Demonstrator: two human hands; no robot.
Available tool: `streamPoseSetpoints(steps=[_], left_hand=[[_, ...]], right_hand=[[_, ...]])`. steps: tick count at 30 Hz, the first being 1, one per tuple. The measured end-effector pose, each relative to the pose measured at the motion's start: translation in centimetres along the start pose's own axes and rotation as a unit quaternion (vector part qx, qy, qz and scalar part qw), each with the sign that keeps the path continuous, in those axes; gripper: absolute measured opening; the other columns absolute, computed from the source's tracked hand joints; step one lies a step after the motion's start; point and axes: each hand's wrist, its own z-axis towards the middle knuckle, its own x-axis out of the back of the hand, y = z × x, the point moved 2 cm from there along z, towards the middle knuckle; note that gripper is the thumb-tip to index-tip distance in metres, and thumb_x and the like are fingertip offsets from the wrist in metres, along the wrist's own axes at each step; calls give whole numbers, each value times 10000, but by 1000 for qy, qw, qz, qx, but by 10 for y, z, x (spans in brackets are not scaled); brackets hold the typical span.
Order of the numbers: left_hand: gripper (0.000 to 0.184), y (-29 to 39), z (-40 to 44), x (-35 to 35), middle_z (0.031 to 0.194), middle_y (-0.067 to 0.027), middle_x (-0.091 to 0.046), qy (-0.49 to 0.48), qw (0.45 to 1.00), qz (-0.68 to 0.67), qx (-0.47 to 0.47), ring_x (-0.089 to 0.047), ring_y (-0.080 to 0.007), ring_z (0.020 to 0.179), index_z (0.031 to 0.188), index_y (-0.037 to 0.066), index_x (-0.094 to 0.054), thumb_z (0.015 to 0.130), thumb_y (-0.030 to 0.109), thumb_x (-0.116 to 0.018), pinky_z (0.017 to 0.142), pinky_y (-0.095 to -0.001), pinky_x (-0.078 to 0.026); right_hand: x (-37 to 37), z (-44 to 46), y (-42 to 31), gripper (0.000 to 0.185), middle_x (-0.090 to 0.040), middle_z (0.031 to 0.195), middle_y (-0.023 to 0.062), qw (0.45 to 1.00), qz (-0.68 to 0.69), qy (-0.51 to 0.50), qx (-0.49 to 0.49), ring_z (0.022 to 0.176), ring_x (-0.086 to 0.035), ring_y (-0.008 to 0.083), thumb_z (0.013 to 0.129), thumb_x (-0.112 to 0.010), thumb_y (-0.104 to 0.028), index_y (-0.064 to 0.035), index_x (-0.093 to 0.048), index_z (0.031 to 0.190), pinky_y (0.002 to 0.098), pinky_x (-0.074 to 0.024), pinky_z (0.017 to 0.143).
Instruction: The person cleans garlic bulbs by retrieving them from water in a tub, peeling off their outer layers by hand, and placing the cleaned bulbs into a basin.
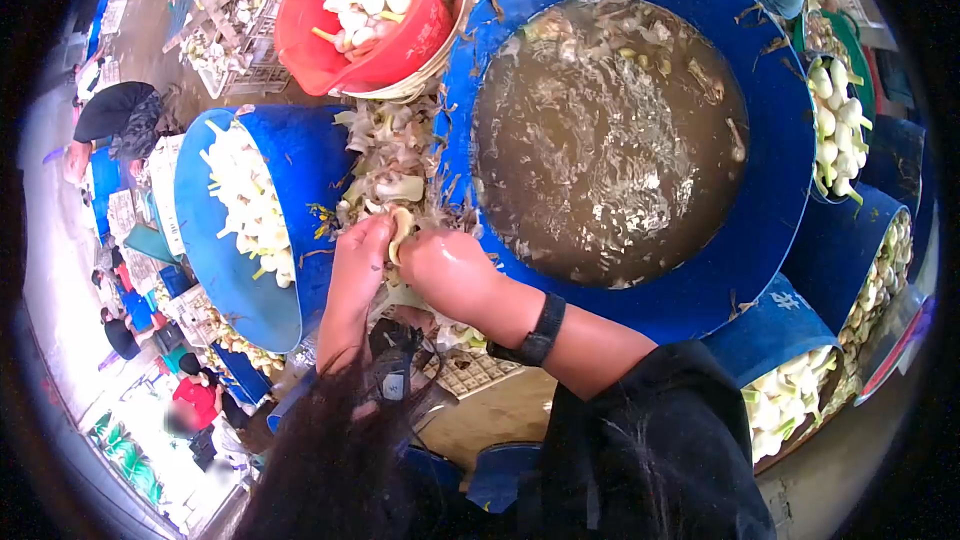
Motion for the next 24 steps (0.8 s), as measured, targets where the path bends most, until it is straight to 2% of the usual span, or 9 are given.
streamPoseSetpoints(steps=[2,4,6,10,12,15,18,22,24], left_hand=[[210,1,-2,6,624,55,-491,-8,1000,-22,7,-385,-34,550,915,32,-626,859,200,-511,508,-210,-321],[230,6,-5,13,628,58,-491,-31,998,-44,21,-377,-31,546,985,42,-617,862,204,-509,503,-205,-312],[267,4,-3,18,633,60,-490,-54,996,-66,33,-368,-29,542,1056,52,-608,865,209,-506,498,-200,-303],[423,9,-3,29,716,66,-497,-77,997,-5,-2,-354,-30,556,1255,83,-489,847,185,-530,500,-176,-321],[465,12,-11,27,827,48,-511,-131,988,77,-43,-349,-26,573,1252,60,-483,798,94,-579,530,-180,-357],[460,15,-14,28,1067,-74,-576,-81,952,190,-226,-546,-123,792,1213,55,-518,761,0,-589,756,-254,-437],[388,14,-14,24,1221,-164,-517,-59,870,332,-360,-501,-250,1131,1169,65,-556,793,-31,-541,959,-334,-371],[262,-4,-8,26,1167,-126,-559,66,959,99,-257,-552,-242,1050,1118,13,-561,863,56,-519,934,-351,-422],[285,-35,6,39,1047,-103,-609,46,865,-500,-6,-604,-201,931,1128,6,-529,895,168,-513,847,-324,-489]], right_hand=[[-10,11,8,109,-602,692,144,993,-95,-67,17,605,-603,291,705,-547,-118,-34,-613,729,383,-500,546],[-14,15,21,125,-612,705,172,944,228,-44,-233,572,-595,285,754,-534,-99,-3,-614,759,364,-489,530],[-17,16,22,154,-595,723,215,734,589,-2,-339,560,-568,346,787,-528,-109,26,-597,763,407,-461,533],[-7,15,14,198,-566,625,89,969,216,102,-65,525,-536,205,828,-545,-147,38,-577,764,391,-432,548],[-12,19,14,190,-562,653,27,974,180,99,-96,571,-519,130,837,-550,-145,29,-591,774,351,-430,554],[-22,26,29,151,-613,729,26,708,610,49,-353,595,-555,145,828,-546,-118,12,-617,855,331,-437,525],[-12,32,25,186,-621,763,19,656,649,-6,-384,615,-553,115,844,-540,-134,-7,-611,960,276,-453,537],[-8,27,11,277,-602,968,22,646,716,106,-242,866,-546,111,876,-525,-171,-28,-541,1113,293,-441,783],[5,10,1,271,-582,1037,26,728,648,58,-216,972,-513,114,883,-517,-148,-34,-526,1128,317,-397,884]])
